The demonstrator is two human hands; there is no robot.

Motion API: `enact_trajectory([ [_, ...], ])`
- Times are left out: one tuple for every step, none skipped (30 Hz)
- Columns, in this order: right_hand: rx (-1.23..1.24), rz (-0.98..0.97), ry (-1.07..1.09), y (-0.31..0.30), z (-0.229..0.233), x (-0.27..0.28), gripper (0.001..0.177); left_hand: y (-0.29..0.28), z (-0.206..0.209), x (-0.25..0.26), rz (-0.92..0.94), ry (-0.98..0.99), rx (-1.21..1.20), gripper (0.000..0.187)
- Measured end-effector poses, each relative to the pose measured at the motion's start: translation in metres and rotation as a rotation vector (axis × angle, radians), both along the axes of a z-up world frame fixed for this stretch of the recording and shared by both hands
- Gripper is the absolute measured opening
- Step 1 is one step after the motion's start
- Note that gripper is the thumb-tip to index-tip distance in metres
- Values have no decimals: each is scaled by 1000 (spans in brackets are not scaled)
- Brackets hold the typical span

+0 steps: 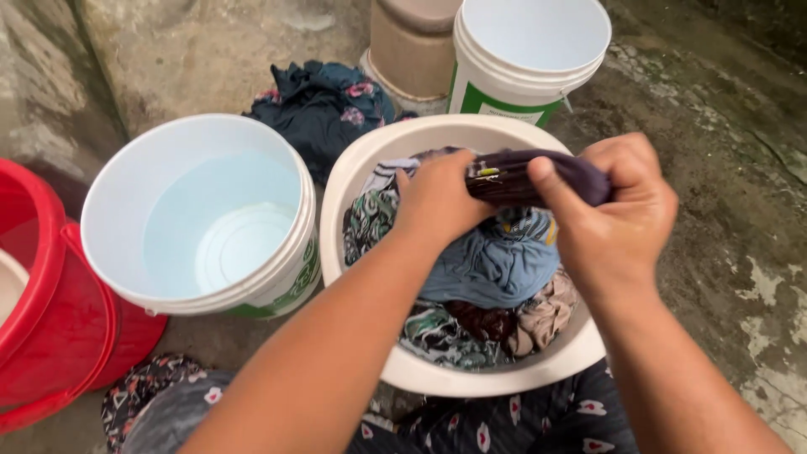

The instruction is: The person washes clothes by hand in a basin of soapy water, scrubbing and wringing out individual garments. They then transfer the items into a bucket of clean water to rinse them before moving them into a second bucket.

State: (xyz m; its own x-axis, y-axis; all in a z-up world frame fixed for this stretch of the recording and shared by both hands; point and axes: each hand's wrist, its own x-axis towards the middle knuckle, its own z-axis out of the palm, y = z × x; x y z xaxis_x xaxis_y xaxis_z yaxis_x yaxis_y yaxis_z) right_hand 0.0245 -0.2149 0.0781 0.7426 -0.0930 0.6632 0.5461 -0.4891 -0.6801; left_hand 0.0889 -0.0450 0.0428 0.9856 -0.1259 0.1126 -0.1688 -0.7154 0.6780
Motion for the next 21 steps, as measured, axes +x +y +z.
enact_trajectory([
  [2,-6,-7,-5,3,6,46,4,5,4,-6,-7,2,60],
  [-40,-31,-51,-10,4,10,44,7,9,4,31,-38,-94,60],
  [-83,-56,-94,-15,5,14,43,10,11,5,68,-69,-191,61],
  [-84,-57,-91,-18,6,20,43,12,23,1,67,-66,-191,61],
  [-135,-128,-42,-19,7,26,38,15,35,-4,70,-81,-159,66],
  [-183,-191,4,-19,8,32,35,19,48,-8,78,-100,-124,72],
  [-182,-187,5,-19,-5,41,35,25,32,-8,82,-99,-123,72],
  [-248,-159,23,-19,-15,52,32,29,17,-5,20,-257,-152,80],
  [-315,-131,40,-19,-26,64,38,33,3,-1,-45,-414,-179,90],
  [-313,-129,33,-14,-48,72,38,34,-13,-2,-43,-420,-176,90],
  [-395,-39,338,-8,-71,81,36,35,-29,-2,-77,-321,-50,98],
  [-475,61,651,-3,-97,86,40,36,-48,-5,-109,-210,76,105],
  [-474,67,653,6,-101,81,40,35,-43,-12,-105,-206,79,105],
  [-619,74,797,15,-105,77,46,35,-37,-17,-129,23,268,111],
  [-765,80,940,24,-109,74,52,34,-32,-21,-146,255,455,116],
  [-765,83,940,27,-108,81,52,36,-36,-15,-144,257,456,116],
  [-788,112,1004,29,-108,88,58,37,-39,-9,-152,306,454,122],
  [-813,144,1082,30,-110,91,65,38,-44,-8,-165,367,449,128],
  [-813,149,1095,30,-116,93,65,38,-52,-6,-169,380,447,128],
  [-833,189,1144,30,-119,102,68,38,-56,2,-170,366,456,128],
  [-852,230,1192,30,-121,112,72,38,-59,12,-170,352,465,128],
])
